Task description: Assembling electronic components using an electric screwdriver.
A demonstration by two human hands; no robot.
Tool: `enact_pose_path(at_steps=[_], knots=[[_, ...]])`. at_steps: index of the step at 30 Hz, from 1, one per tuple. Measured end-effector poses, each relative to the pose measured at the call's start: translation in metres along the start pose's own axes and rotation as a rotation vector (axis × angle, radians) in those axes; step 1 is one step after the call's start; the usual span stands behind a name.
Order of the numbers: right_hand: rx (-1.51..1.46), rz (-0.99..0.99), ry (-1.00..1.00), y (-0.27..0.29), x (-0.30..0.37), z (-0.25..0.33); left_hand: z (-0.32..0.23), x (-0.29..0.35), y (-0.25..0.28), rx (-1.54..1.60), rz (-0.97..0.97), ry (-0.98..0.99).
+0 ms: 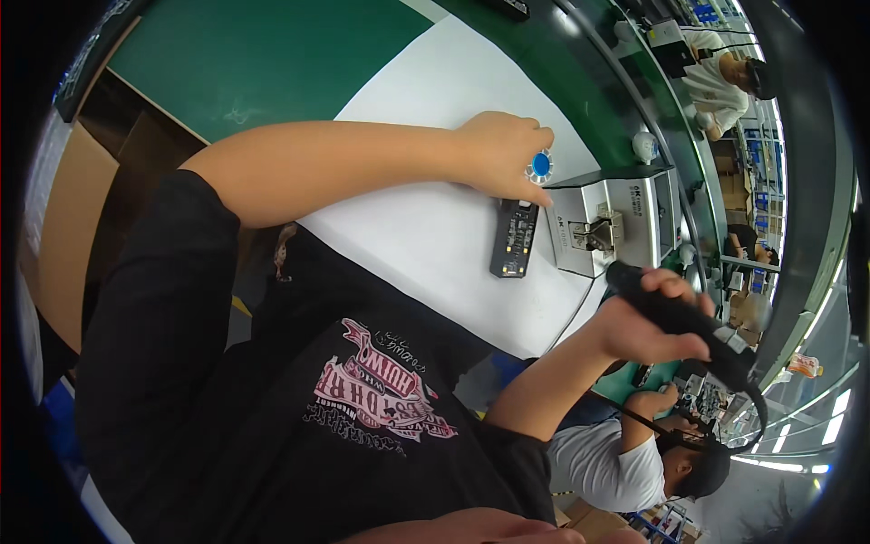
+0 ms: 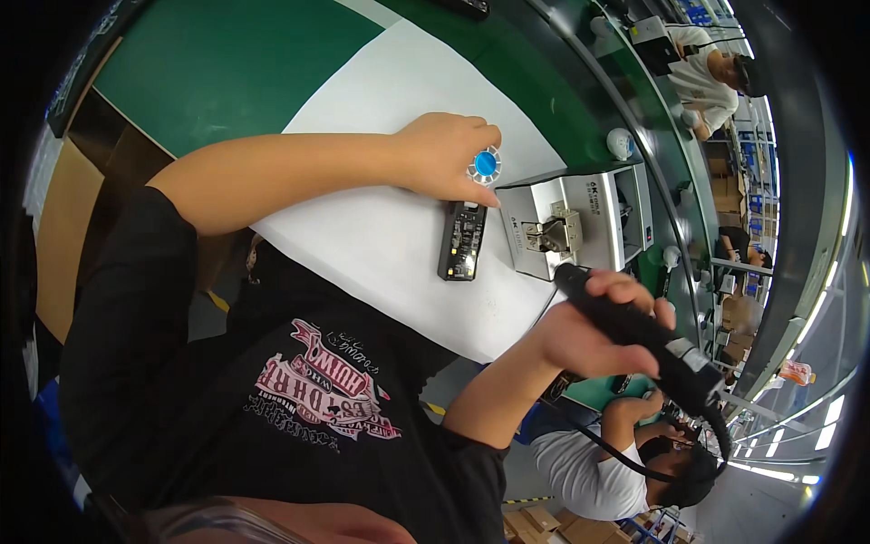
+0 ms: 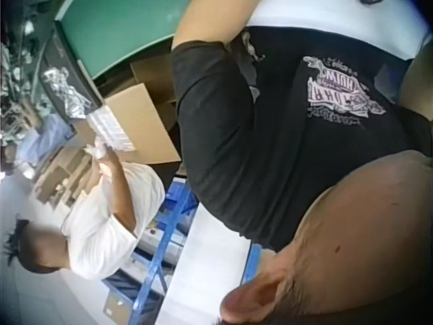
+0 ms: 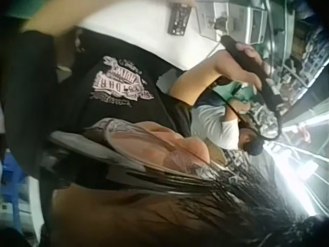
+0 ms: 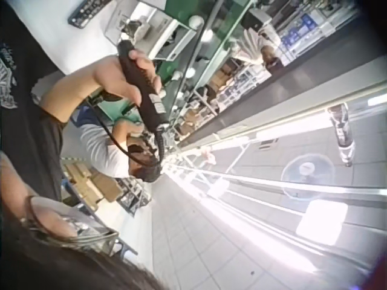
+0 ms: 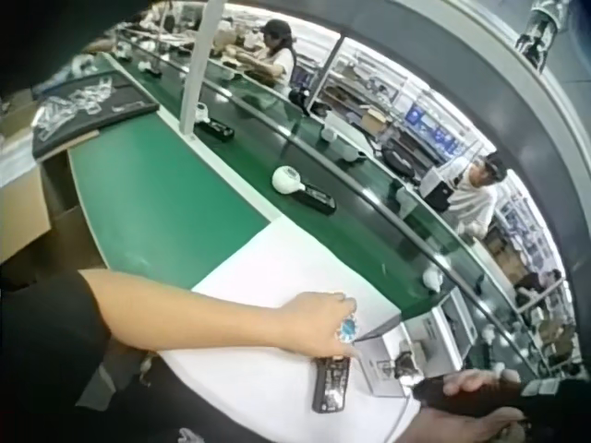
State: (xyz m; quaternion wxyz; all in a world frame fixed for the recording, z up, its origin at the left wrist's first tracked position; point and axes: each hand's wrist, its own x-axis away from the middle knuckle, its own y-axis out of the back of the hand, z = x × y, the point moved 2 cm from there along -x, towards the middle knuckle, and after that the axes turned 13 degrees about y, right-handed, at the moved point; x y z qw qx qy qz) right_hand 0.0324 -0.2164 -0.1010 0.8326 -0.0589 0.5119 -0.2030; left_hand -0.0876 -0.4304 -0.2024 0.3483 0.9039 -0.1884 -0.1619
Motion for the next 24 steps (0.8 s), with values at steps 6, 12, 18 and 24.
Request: enact_pose_path(at_steps=[6,12,18,24], knots=[[0.258,-0.005,0.055,-0.024,-0.005,-0.030,0.007,0.000,0.005,-0.016,0.067,-0.033],[-0.101,0.105,-0.248,-0.022,0.011,-0.023,0.006,-0.002,0.004,-0.036,0.074,-0.066],[-0.232,0.130,-0.264,-0.031,0.036,-0.029,0.007,-0.002,0.003,-0.038,0.080,-0.079],[-0.255,0.188,-0.264,-0.029,0.040,-0.034,0.008,-0.003,-0.002,-0.020,0.075,-0.079]])
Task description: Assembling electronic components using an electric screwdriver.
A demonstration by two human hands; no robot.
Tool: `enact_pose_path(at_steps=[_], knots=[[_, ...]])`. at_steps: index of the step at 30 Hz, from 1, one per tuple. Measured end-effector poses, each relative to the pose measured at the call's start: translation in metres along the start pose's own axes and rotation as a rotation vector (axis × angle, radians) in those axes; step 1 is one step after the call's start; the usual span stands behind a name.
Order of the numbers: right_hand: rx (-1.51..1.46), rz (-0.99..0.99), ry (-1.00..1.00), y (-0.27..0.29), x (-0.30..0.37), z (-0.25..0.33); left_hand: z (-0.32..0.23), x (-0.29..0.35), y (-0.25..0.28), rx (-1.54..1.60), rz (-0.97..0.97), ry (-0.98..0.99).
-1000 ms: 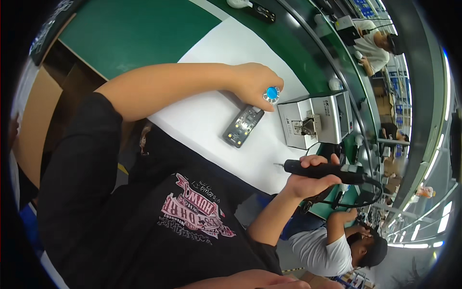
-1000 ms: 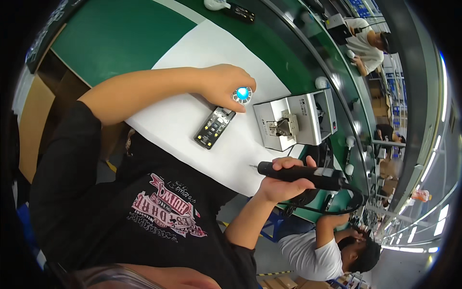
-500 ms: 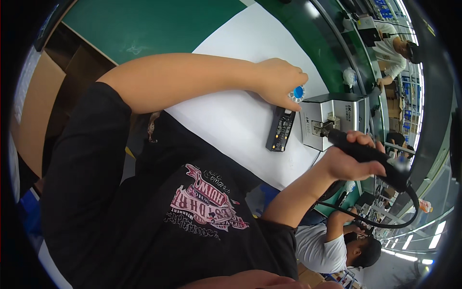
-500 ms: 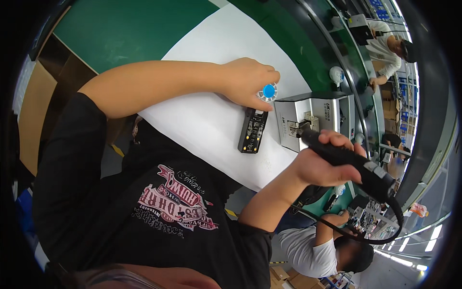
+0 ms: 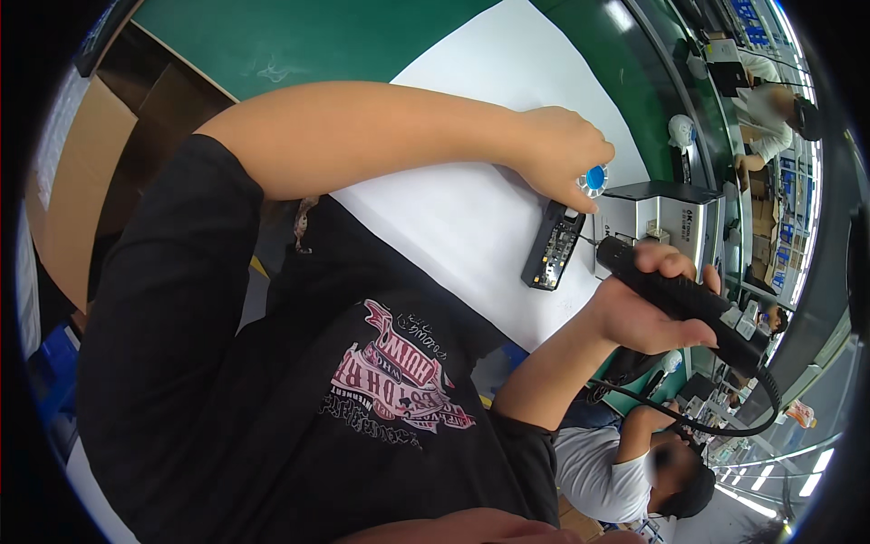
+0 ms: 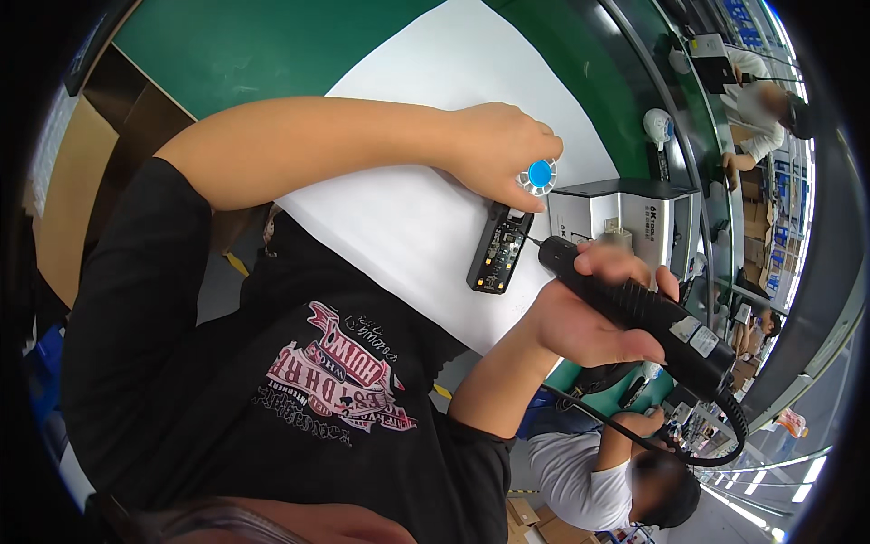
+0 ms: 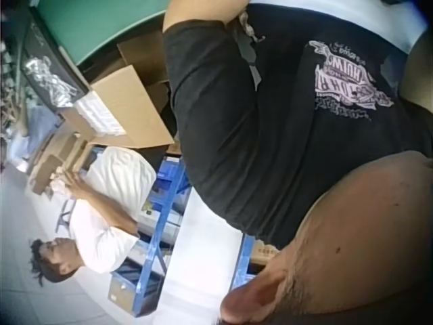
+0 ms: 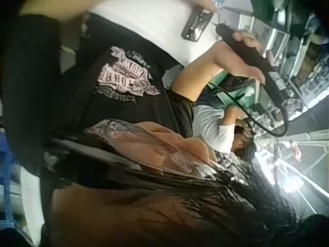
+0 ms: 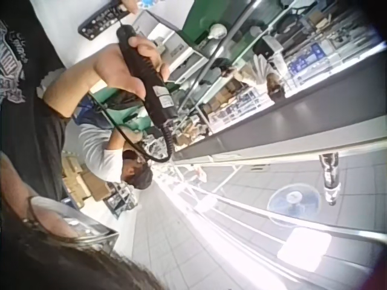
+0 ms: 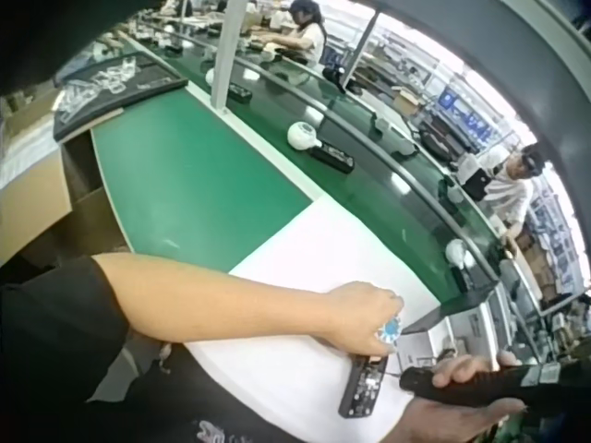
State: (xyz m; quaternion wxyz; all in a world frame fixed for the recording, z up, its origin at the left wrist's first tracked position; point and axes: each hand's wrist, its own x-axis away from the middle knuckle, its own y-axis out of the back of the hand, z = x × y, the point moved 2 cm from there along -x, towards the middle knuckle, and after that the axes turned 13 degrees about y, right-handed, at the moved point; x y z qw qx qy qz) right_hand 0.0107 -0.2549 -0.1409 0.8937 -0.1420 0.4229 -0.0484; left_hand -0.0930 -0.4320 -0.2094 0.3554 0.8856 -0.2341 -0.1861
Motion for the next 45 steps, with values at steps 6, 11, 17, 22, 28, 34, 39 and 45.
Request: enact_pose_path(at_steps=[6,11,17,22,28,34,39,45], knots=[[-0.132,0.030,0.001,0.003,0.004,-0.008,0.002,-0.006,-0.005,0.032,-0.045,-0.044],[-0.020,0.050,0.100,0.007,-0.010,0.012,0.001,-0.004,-0.004,-0.012,-0.048,-0.034],[0.441,-0.148,0.366,0.023,-0.039,0.026,-0.004,-0.004,-0.001,-0.035,-0.027,-0.007],[0.375,-0.147,0.182,0.022,-0.036,0.015,-0.003,-0.001,0.002,-0.032,-0.011,0.019],[-0.002,-0.023,0.050,-0.004,-0.010,0.017,-0.003,-0.002,0.001,-0.022,-0.017,0.010],[-0.100,0.036,0.026,-0.021,0.004,0.004,-0.002,-0.001,0.000,-0.027,-0.021,0.016],[-0.112,0.070,0.018,-0.022,0.007,-0.001,-0.003,-0.002,0.000,-0.025,-0.001,0.026],[-0.171,0.085,-0.006,-0.021,0.011,-0.006,-0.007,-0.004,0.003,-0.051,0.066,0.058]])
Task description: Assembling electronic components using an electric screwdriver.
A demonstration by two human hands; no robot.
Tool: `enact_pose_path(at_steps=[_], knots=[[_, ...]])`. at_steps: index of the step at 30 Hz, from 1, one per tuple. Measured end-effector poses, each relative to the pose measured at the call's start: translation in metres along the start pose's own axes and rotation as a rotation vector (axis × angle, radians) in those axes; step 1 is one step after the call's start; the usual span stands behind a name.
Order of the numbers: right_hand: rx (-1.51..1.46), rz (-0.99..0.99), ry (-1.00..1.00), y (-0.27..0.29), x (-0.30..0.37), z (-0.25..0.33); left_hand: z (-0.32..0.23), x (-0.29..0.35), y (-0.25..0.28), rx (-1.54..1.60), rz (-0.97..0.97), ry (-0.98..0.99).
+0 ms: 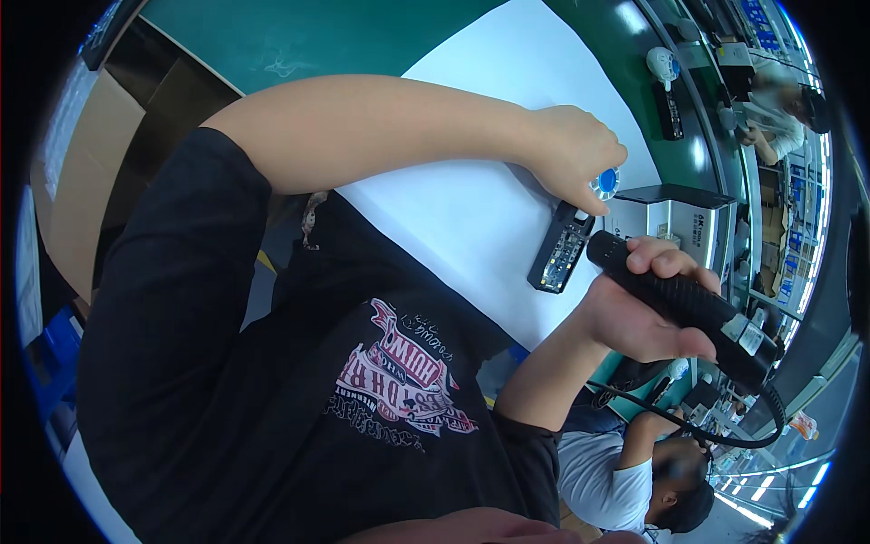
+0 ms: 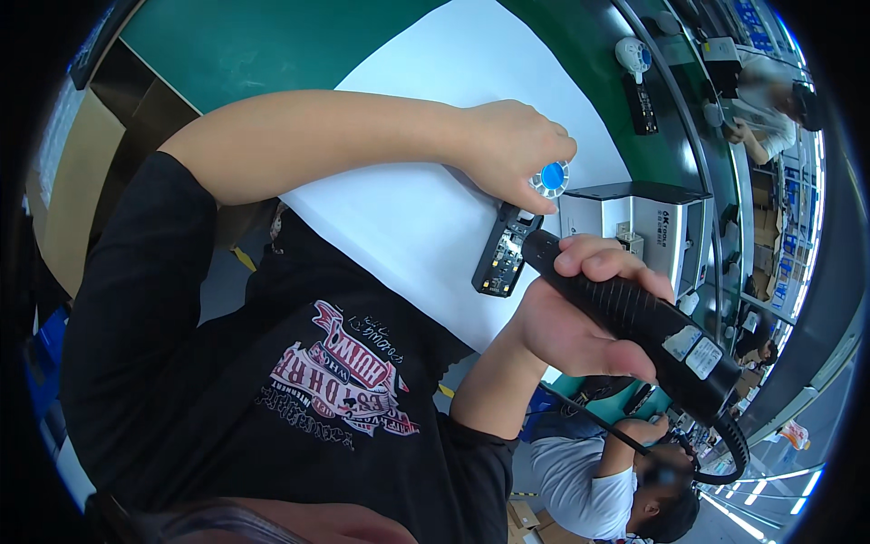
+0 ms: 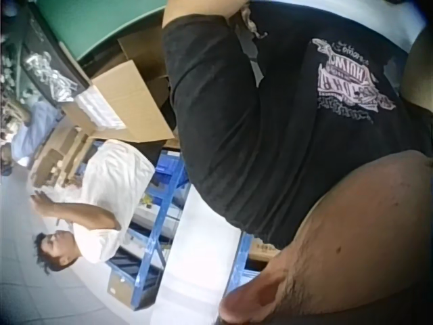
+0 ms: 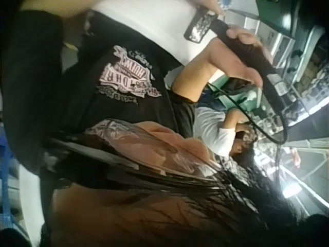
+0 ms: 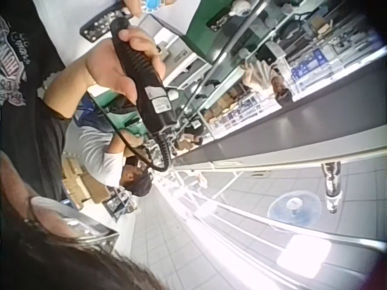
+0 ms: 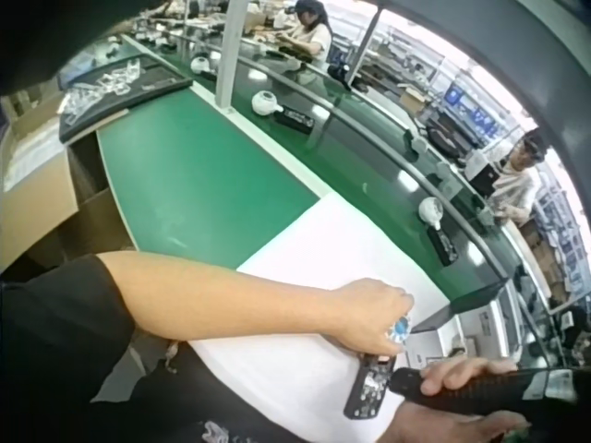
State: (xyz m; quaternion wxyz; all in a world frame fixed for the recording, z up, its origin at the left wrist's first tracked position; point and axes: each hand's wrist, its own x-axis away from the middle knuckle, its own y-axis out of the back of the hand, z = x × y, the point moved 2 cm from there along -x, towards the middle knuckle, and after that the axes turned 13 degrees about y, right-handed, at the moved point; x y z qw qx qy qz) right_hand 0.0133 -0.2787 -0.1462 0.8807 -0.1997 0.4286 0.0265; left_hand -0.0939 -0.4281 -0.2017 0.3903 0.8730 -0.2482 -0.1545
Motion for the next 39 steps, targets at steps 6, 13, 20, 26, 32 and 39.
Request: enact_pose_path(at_steps=[6,13,20,26,32,39], knots=[[-0.002,0.008,-0.002,0.004,-0.009,0.008,0.001,-0.003,-0.003,-0.001,-0.079,-0.072],[0.334,-0.045,0.216,0.050,-0.040,0.056,-0.001,0.001,0.001,-0.073,-0.004,-0.010],[0.030,-0.085,0.059,0.012,-0.017,0.030,0.003,-0.001,-0.002,-0.037,-0.074,-0.052],[0.018,-0.043,0.037,0.000,-0.004,0.009,0.001,0.000,0.000,-0.031,-0.058,-0.035],[0.012,-0.037,0.021,0.001,-0.002,0.003,0.002,0.000,0.000,-0.027,-0.059,-0.054],[0.014,-0.025,0.003,0.002,-0.001,0.005,0.003,0.002,0.001,-0.017,-0.049,-0.055]])
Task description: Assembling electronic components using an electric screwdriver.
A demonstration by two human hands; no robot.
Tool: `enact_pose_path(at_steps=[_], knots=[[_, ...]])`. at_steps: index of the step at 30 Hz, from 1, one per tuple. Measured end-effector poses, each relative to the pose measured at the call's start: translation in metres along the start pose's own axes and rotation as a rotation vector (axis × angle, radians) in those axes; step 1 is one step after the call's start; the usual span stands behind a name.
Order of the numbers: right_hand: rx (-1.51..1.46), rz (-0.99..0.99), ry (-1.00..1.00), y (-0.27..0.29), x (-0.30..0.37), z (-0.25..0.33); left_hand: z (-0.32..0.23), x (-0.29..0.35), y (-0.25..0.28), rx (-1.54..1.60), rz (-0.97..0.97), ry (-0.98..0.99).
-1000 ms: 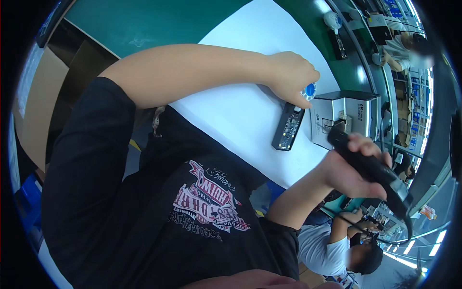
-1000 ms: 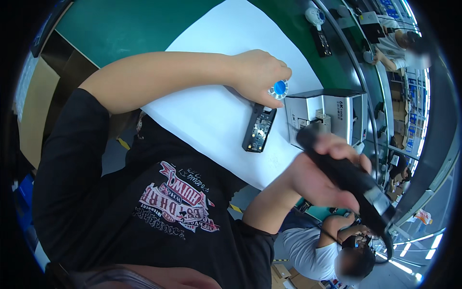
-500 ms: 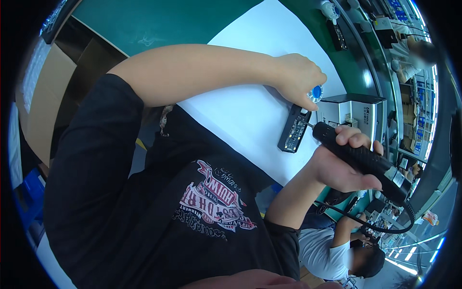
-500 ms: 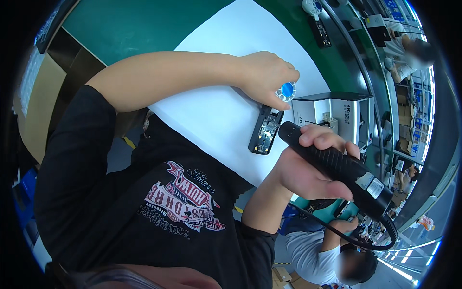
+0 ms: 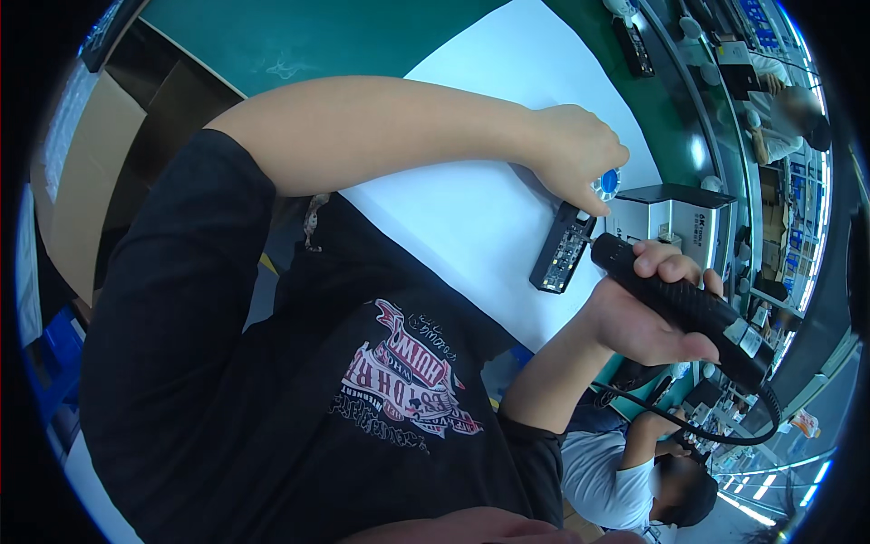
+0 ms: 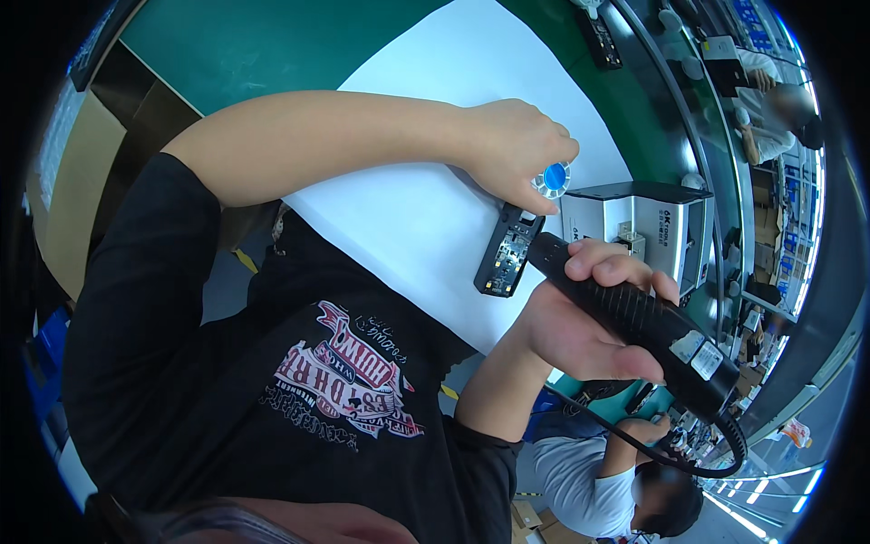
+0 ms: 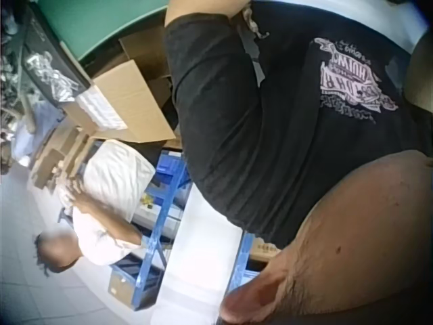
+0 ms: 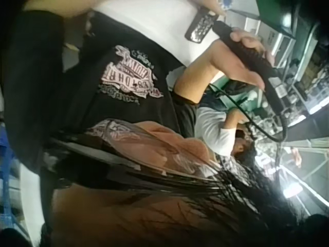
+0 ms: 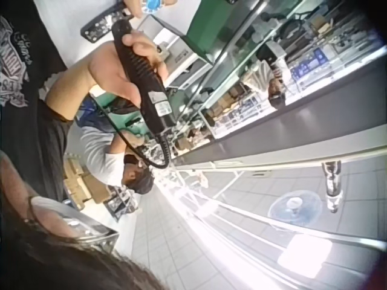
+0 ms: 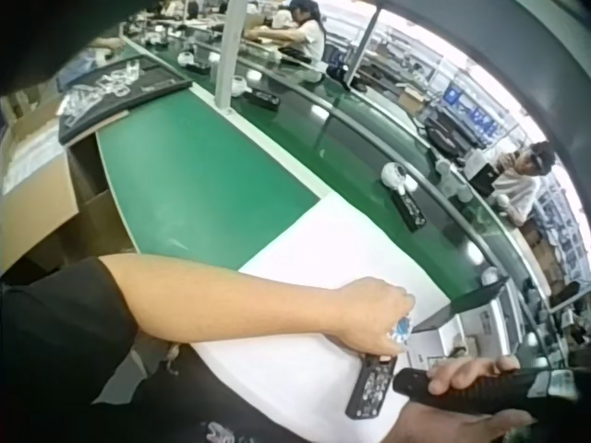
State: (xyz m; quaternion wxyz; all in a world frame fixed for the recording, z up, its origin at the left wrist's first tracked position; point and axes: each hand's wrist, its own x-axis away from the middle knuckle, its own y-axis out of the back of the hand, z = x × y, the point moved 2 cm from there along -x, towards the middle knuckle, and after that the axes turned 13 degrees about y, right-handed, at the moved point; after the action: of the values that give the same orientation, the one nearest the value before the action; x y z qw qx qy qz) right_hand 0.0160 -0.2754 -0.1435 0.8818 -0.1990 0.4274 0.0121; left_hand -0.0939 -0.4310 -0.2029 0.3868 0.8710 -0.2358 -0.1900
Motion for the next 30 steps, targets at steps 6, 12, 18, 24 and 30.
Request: enact_pose_path(at_steps=[6,12,18,24,30], knots=[[-0.004,0.040,0.000,-0.008,-0.001,-0.001,0.000,-0.002,-0.002,-0.016,0.017,0.008],[-0.028,0.245,0.001,-0.010,-0.007,-0.006,-0.002,-0.003,0.002,-0.024,0.034,0.020],[-0.029,0.165,-0.012,-0.009,-0.001,-0.007,-0.001,-0.001,0.001,-0.040,0.033,0.031],[0.169,0.094,0.149,0.000,-0.021,0.029,0.001,-0.004,-0.003,-0.022,-0.030,-0.021],[0.772,-0.154,0.364,0.025,-0.051,0.045,0.000,-0.002,-0.001,-0.025,-0.039,-0.030]])
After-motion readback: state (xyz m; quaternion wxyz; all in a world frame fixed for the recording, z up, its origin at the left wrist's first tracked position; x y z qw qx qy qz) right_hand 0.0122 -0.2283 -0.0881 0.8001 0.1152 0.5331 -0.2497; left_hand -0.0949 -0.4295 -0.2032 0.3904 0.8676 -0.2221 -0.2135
